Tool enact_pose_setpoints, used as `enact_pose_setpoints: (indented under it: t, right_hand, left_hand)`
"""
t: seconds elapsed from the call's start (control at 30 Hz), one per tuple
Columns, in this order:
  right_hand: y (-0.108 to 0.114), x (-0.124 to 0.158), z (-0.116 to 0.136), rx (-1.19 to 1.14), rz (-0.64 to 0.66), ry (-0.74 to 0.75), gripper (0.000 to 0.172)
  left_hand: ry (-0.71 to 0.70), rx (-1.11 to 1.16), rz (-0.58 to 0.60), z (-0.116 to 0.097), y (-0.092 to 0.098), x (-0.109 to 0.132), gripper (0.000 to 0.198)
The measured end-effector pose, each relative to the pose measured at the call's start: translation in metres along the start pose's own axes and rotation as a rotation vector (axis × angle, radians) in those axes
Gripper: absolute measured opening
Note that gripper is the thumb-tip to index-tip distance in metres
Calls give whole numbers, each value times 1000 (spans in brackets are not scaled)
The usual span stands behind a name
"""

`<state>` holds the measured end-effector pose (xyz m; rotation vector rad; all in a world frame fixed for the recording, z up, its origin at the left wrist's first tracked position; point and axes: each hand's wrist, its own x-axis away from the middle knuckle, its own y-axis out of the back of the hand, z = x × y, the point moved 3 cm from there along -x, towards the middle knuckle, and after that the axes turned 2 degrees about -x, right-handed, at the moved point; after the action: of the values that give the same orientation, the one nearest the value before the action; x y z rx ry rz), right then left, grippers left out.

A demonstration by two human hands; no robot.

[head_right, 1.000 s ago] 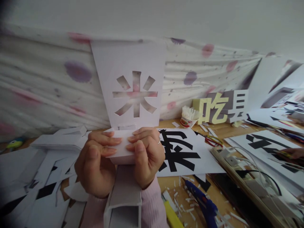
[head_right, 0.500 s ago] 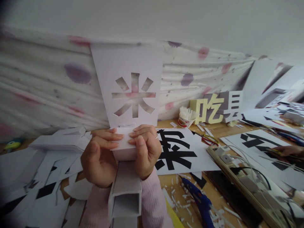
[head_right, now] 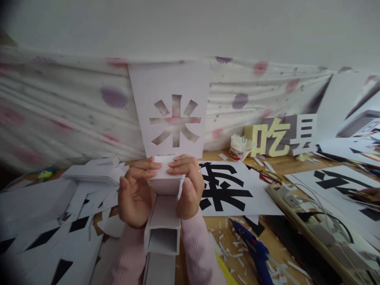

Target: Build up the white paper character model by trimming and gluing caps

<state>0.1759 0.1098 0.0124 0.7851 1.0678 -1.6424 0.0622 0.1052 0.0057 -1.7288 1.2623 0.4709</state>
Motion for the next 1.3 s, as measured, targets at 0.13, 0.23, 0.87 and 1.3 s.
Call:
enact_pose_setpoints:
  t: [0.13, 0.23, 0.87, 1.3]
  right_hand:
    - [-1, 1, 4, -25, -55, -7, 39]
    - [-1, 0, 7, -58, -87, -17, 38]
    - [-6, 0, 8, -39, -106, -32, 43]
    - [-3, 4, 1, -105, -51, -59, 41]
  left_hand:
    - [10, 4, 16, -1, -4, 2, 54]
    - [-13, -25, 12, -5, -7, 3, 52]
    - [-60, -45, -9, -8, -6, 0, 49]
    - [-98, 22, -2, -2, 0, -1, 47]
